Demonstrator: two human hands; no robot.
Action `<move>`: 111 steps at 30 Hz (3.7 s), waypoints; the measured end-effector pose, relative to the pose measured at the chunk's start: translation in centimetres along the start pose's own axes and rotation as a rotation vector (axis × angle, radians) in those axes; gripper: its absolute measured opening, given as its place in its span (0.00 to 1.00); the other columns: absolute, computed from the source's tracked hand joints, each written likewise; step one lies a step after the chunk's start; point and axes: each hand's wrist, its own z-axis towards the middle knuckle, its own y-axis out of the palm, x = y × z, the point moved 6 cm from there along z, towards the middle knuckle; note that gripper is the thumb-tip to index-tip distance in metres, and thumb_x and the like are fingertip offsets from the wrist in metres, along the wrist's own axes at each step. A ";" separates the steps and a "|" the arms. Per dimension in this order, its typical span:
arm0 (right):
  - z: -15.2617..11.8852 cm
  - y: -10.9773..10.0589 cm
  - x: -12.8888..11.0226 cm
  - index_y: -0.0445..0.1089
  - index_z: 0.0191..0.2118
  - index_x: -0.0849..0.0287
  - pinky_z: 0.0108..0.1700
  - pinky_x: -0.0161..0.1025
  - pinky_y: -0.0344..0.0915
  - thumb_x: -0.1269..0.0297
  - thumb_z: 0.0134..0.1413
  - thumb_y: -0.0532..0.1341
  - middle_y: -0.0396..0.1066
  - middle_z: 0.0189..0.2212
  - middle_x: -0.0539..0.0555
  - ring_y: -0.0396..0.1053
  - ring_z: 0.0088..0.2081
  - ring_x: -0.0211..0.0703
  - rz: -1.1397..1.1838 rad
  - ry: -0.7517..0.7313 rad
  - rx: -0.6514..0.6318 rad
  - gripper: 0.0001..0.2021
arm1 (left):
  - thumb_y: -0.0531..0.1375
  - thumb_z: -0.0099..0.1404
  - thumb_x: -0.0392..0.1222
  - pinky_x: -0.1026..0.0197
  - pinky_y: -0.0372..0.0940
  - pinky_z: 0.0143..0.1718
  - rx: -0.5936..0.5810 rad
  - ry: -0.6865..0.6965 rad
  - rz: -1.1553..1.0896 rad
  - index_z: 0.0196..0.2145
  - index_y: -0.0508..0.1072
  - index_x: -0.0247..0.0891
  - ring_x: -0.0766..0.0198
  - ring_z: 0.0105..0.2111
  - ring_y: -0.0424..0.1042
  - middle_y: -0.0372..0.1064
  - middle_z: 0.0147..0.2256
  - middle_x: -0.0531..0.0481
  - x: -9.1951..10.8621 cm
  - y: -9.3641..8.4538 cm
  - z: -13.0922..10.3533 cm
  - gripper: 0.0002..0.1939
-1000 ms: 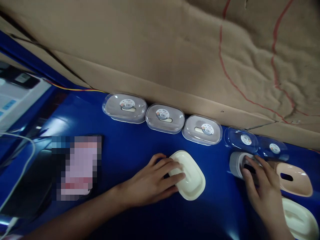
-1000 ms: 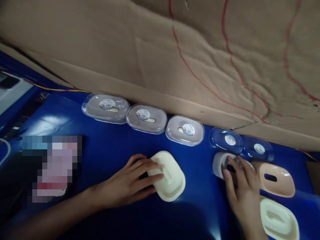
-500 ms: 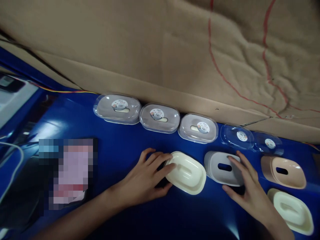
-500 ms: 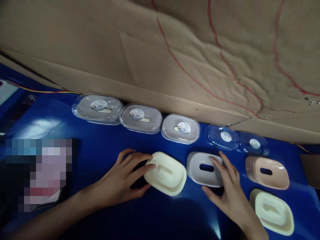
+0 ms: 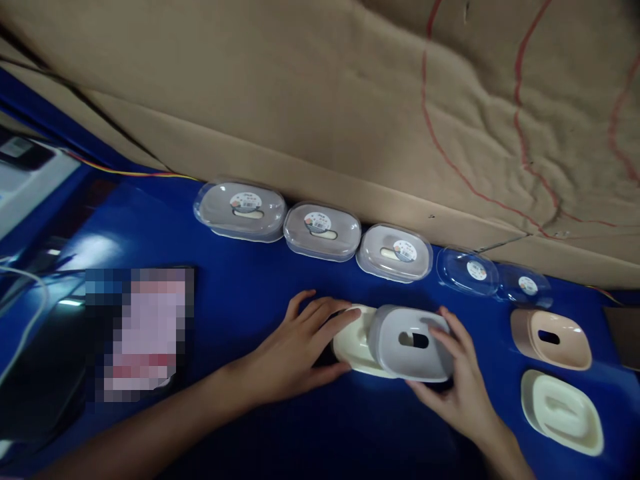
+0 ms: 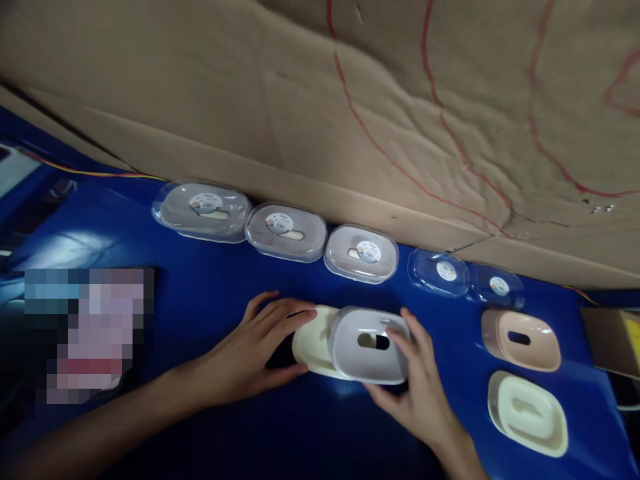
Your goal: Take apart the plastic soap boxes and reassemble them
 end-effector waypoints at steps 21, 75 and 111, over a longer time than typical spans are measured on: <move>0.1 1.9 -2.6 0.63 0.69 0.54 0.70 0.56 0.67 0.59 0.61 0.69 0.54 0.75 0.65 0.57 0.76 0.62 0.108 -0.156 -0.188 0.33 | 0.73 0.69 0.49 0.31 0.51 0.70 -0.023 0.105 -0.005 0.75 0.52 0.37 0.40 0.68 0.66 0.66 0.68 0.29 0.9 0.8 -0.3 0.48; 2.7 -1.7 5.1 0.49 0.79 0.48 0.69 0.72 0.58 0.41 0.68 0.64 0.53 0.76 0.67 0.56 0.74 0.72 -0.237 0.138 -0.081 0.42 | 0.70 0.72 0.47 0.32 0.54 0.67 -0.041 0.181 0.123 0.71 0.63 0.36 0.38 0.62 0.71 0.68 0.66 0.29 0.9 0.3 -0.4 0.36; 2.2 1.3 -7.0 0.67 0.69 0.59 0.65 0.61 0.69 0.54 0.66 0.69 0.65 0.69 0.69 0.62 0.70 0.66 -0.178 -0.406 -0.126 0.31 | 0.68 0.74 0.51 0.37 0.53 0.70 -0.029 0.086 0.018 0.79 0.48 0.36 0.43 0.62 0.71 0.73 0.63 0.35 1.0 0.7 -0.3 0.47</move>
